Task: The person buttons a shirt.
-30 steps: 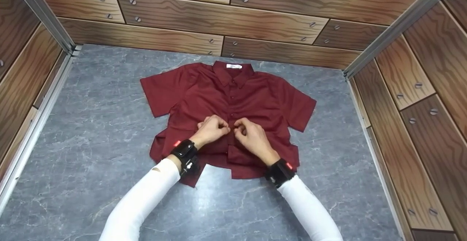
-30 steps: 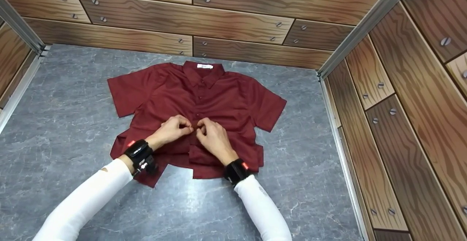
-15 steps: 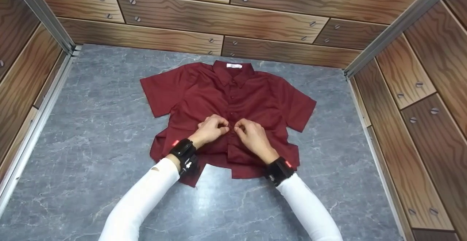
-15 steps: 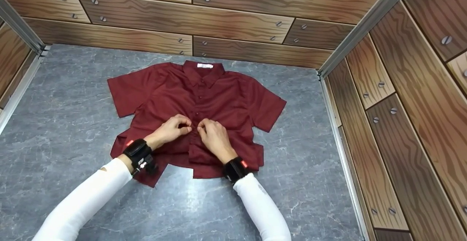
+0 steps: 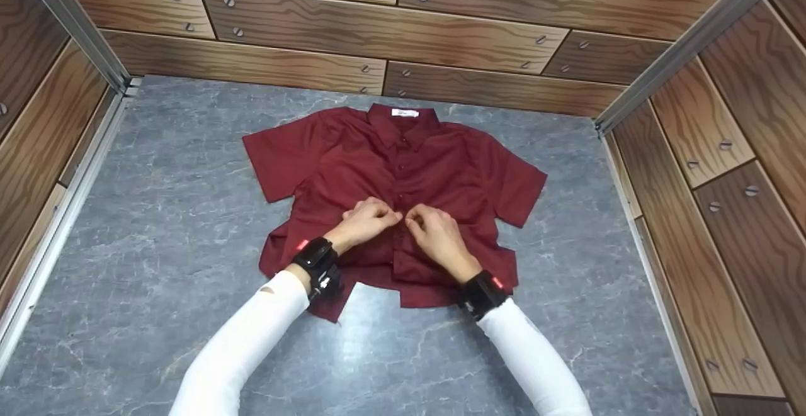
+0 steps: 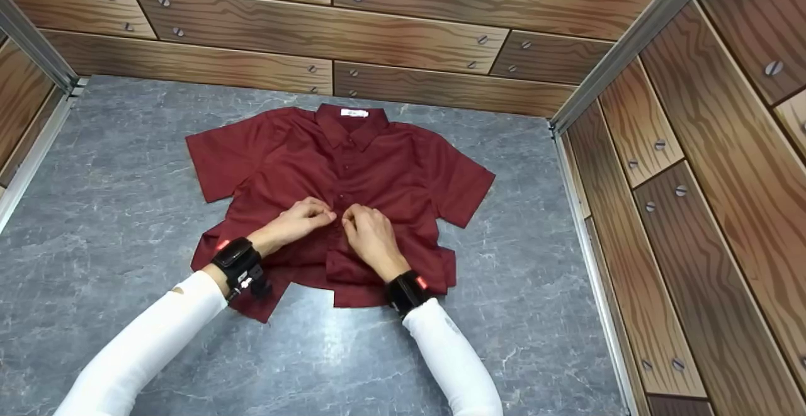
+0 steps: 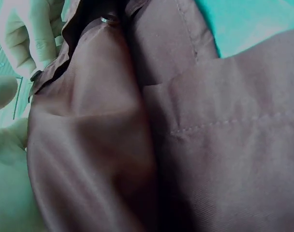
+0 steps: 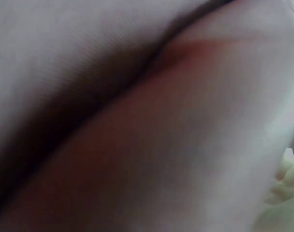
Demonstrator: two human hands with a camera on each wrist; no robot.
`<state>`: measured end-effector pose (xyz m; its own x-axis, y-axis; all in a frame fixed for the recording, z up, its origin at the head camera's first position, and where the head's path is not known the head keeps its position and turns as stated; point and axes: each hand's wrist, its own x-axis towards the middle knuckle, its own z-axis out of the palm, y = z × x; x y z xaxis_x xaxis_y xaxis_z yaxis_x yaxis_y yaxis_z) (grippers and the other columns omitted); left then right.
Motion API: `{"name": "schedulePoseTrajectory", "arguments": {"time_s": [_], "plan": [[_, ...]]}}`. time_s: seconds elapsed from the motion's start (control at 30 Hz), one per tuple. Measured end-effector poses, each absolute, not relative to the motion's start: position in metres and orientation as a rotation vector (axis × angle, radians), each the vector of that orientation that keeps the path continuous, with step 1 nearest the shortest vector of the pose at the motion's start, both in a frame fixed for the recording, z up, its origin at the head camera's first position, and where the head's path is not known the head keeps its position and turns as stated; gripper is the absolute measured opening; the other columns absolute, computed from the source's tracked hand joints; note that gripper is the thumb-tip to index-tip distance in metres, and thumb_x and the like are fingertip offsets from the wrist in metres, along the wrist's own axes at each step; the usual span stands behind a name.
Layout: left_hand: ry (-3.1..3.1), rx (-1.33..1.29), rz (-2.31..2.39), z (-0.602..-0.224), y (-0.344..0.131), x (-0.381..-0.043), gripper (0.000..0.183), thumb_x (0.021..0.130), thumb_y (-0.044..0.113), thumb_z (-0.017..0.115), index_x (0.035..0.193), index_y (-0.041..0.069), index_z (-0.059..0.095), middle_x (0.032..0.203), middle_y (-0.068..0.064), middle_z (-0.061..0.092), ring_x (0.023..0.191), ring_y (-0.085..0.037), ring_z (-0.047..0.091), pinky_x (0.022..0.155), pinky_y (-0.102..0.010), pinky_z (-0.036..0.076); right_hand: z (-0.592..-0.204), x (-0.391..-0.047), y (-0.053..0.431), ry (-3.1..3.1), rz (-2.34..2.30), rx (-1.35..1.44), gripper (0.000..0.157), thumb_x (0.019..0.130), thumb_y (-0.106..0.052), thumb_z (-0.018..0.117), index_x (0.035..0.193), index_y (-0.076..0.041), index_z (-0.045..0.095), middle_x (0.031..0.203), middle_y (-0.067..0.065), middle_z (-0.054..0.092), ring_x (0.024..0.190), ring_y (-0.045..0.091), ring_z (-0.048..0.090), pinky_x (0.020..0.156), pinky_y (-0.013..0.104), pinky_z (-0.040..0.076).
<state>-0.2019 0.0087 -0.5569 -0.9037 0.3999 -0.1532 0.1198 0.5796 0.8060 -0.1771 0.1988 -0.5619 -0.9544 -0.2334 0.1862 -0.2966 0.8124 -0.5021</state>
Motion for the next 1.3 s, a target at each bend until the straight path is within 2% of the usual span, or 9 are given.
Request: {"name": "schedulePoseTrajectory", "arguments": {"time_s": [0.13,0.33,0.7,0.87,0.97,1.07,1.17,1.23,1.3], "plan": [[2.591,0.426,1.171,-0.560,0.012,-0.201,0.030,0.093,0.034,0.056,0.073,0.015,0.069,0.111,-0.001,0.064,0.110,-0.024,0.055,0.090,-0.054,0.036,-0.561,-0.174,0.198,-2.854,0.906,0.483,0.008,0.085,-0.017,0.068,0.093,-0.017,0.066,0.077,-0.005,0.065,0.068,0.009,0.059,0.063,0.030,0.049],[2.610,0.379,1.158,-0.560,0.014,-0.200,0.025,0.090,0.029,0.056,0.077,0.016,0.073,0.113,0.000,0.063,0.112,-0.026,0.052,0.092,-0.053,0.034,-0.561,-0.171,0.195,-2.837,0.863,0.596,0.013,0.081,-0.020,0.070,0.093,-0.018,0.065,0.078,-0.006,0.061,0.071,0.008,0.056,0.064,0.026,0.046],[2.656,0.361,1.077,-0.560,0.018,-0.198,0.025,0.087,0.029,0.057,0.071,0.015,0.070,0.111,-0.001,0.062,0.114,-0.027,0.050,0.094,-0.052,0.032,-0.564,-0.169,0.191,-2.726,0.674,0.756,0.013,0.077,-0.018,0.070,0.088,-0.014,0.063,0.077,-0.001,0.058,0.069,0.015,0.052,0.062,0.031,0.044],[2.725,0.390,1.066,-0.564,0.019,-0.192,0.014,0.086,0.026,0.063,0.090,0.014,0.067,0.109,-0.004,0.059,0.114,-0.029,0.048,0.092,-0.049,0.030,-0.566,-0.170,0.192,-2.803,0.655,0.752,0.013,0.079,-0.023,0.070,0.087,-0.016,0.064,0.079,-0.002,0.060,0.071,0.015,0.053,0.065,0.031,0.045],[2.822,0.430,1.099,-0.566,0.017,-0.188,0.025,0.085,0.023,0.068,0.107,0.015,0.058,0.107,-0.005,0.056,0.108,-0.029,0.051,0.090,-0.046,0.030,-0.564,-0.173,0.195,-2.846,0.662,0.736,0.013,0.083,-0.027,0.068,0.089,-0.016,0.067,0.083,-0.003,0.063,0.074,0.016,0.056,0.068,0.032,0.046],[2.952,0.526,1.088,-0.565,0.012,-0.189,0.028,0.086,0.025,0.069,0.109,0.017,0.056,0.110,-0.005,0.054,0.108,-0.027,0.051,0.093,-0.048,0.030,-0.558,-0.180,0.201,-2.857,0.652,0.677,0.013,0.087,-0.024,0.065,0.096,-0.016,0.070,0.090,0.000,0.066,0.081,0.020,0.059,0.073,0.037,0.048],[3.055,0.618,0.963,-0.562,0.002,-0.196,0.023,0.088,0.031,0.067,0.106,0.018,0.064,0.121,-0.009,0.052,0.123,-0.031,0.044,0.101,-0.056,0.025,-0.553,-0.194,0.210,-2.884,0.604,0.583,0.024,0.091,-0.021,0.061,0.113,-0.016,0.068,0.108,0.006,0.066,0.099,0.028,0.060,0.083,0.045,0.049],[3.077,0.616,0.814,-0.560,-0.006,-0.202,0.030,0.089,0.040,0.065,0.111,0.020,0.067,0.133,-0.012,0.049,0.135,-0.036,0.035,0.105,-0.062,0.021,-0.551,-0.205,0.218,-2.957,0.554,0.505,0.035,0.093,-0.026,0.061,0.128,-0.020,0.061,0.126,0.008,0.060,0.117,0.034,0.054,0.091,0.055,0.046],[3.035,0.575,0.682,-0.558,-0.016,-0.208,0.046,0.087,0.050,0.064,0.124,0.023,0.064,0.146,-0.016,0.040,0.143,-0.042,0.021,0.107,-0.067,0.015,-0.552,-0.216,0.225,-3.087,0.513,0.431,0.048,0.095,-0.036,0.059,0.141,-0.029,0.049,0.145,0.009,0.046,0.135,0.039,0.038,0.099,0.065,0.037]]}}
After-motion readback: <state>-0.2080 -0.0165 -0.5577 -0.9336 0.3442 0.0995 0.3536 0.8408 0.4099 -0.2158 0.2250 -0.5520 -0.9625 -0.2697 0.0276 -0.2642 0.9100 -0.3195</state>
